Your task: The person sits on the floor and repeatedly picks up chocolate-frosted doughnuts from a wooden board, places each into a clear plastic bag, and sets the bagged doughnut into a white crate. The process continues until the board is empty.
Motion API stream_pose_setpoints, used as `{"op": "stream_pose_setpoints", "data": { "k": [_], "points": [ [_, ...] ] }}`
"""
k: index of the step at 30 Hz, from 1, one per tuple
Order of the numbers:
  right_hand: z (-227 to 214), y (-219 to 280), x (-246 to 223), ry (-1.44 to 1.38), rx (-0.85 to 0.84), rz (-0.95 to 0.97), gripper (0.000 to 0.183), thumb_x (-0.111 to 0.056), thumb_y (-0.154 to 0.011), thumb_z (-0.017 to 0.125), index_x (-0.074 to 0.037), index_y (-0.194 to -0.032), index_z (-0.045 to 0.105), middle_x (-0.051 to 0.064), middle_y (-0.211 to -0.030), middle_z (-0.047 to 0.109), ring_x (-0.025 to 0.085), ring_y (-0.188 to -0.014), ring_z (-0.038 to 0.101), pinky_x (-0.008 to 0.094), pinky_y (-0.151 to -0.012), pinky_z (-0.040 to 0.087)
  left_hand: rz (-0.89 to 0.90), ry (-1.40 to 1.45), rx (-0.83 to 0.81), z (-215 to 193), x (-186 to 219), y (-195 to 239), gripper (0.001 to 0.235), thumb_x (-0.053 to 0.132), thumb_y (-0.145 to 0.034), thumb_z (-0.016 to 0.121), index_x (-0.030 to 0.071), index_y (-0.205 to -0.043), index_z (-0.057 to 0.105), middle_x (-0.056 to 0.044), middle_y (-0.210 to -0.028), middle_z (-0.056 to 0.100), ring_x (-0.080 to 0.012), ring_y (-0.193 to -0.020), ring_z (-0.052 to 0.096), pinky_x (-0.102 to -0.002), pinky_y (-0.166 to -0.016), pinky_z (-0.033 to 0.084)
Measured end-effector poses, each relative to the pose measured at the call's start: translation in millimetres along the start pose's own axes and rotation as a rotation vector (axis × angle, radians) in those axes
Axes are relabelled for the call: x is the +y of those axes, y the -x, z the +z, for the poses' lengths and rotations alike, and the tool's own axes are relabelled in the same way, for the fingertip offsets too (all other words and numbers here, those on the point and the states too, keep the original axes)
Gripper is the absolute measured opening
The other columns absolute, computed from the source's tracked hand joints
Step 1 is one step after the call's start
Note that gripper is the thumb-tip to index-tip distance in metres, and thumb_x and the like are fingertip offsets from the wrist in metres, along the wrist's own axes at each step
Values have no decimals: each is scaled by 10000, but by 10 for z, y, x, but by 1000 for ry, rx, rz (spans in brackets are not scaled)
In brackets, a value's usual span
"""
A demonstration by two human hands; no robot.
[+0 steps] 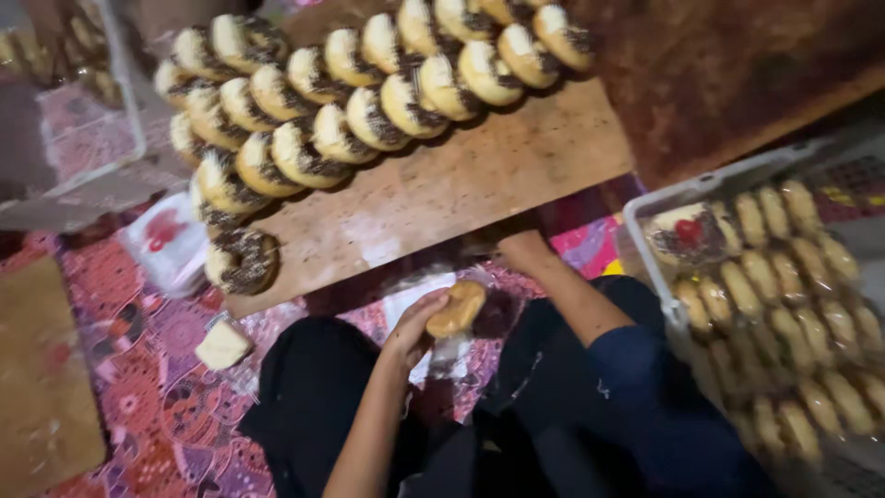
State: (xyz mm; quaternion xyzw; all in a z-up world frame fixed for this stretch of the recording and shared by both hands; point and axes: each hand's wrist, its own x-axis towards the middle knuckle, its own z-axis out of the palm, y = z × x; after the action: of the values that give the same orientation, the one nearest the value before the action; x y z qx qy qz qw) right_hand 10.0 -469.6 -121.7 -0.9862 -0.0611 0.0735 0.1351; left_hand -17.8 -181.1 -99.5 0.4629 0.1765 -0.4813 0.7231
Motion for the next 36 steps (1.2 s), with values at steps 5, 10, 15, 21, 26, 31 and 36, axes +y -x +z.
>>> {"op": "stream_pose_setpoints", "data": {
  "k": [5, 10, 15, 21, 26, 31, 36],
  "points": [
    [-611, 465, 78, -110, -275, 375, 381, -382, -854, 736, -119, -1128, 756, 201, -1133, 758, 350, -1063, 710, 461, -962, 550, -30, 177, -216, -339, -189, 191, 364, 328, -1038, 609, 65, -1290, 616, -78, -947, 726, -147, -708, 672, -222, -499, 528],
    [-1409, 1754, -207, -1255, 151, 355, 664, -105, -641, 886, -134, -1217, 558, 7, -1081, 708, 130, -1022, 661, 306, -875, 533, -125, 256, -266, -105, -274, 257, 287, 243, -1050, 565, 104, -1287, 649, -73, -917, 691, -119, -680, 660, -209, -498, 502],
    [-1597, 2459, -399, -983, 8, -41, 620, -47, -667, 966, -58, -1204, 656, 96, -1116, 680, 191, -1068, 649, 328, -936, 506, -228, 141, -314, 752, -534, 386, 315, 284, -1048, 551, 66, -1236, 680, -65, -937, 736, -117, -623, 651, -199, -454, 483],
    [-1610, 2538, -794, -1351, 383, 132, 845, -155, -751, 853, -43, -1467, 419, 91, -1355, 576, 203, -1275, 552, 362, -1078, 426, -198, 216, -509, 1272, -662, 657, 373, 378, -1143, 570, 54, -1311, 650, -42, -949, 737, -77, -632, 643, -184, -431, 471],
    [-1198, 2714, -1026, -1854, 594, 349, 650, -229, -926, 694, -3, -1490, 460, 117, -1400, 596, 219, -1304, 574, 375, -1104, 445, 57, -193, -120, 1653, -600, 910, 514, 474, -1045, 413, 92, -1317, 623, -58, -1132, 737, -169, -966, 712, -344, -789, 587],
    [-834, 2854, -1014, -1877, 747, 415, 544, -228, -996, 624, 5, -1468, 484, 117, -1382, 610, 221, -1278, 588, 378, -1087, 464, 493, 35, -183, 1820, -392, 1195, 543, 412, -994, 419, 131, -1456, 464, -18, -1412, 628, -139, -1285, 617, -308, -1101, 469],
    [-921, 2883, -829, -1868, 888, 592, 484, -199, -1007, 580, -7, -1446, 508, 91, -1332, 640, 203, -1208, 624, 370, -1028, 504, 616, -323, 28, 2059, -527, 1334, 390, 250, -1002, 601, -7, -1282, 691, -149, -1268, 747, -210, -1156, 691, -336, -1027, 518]
  ]
}}
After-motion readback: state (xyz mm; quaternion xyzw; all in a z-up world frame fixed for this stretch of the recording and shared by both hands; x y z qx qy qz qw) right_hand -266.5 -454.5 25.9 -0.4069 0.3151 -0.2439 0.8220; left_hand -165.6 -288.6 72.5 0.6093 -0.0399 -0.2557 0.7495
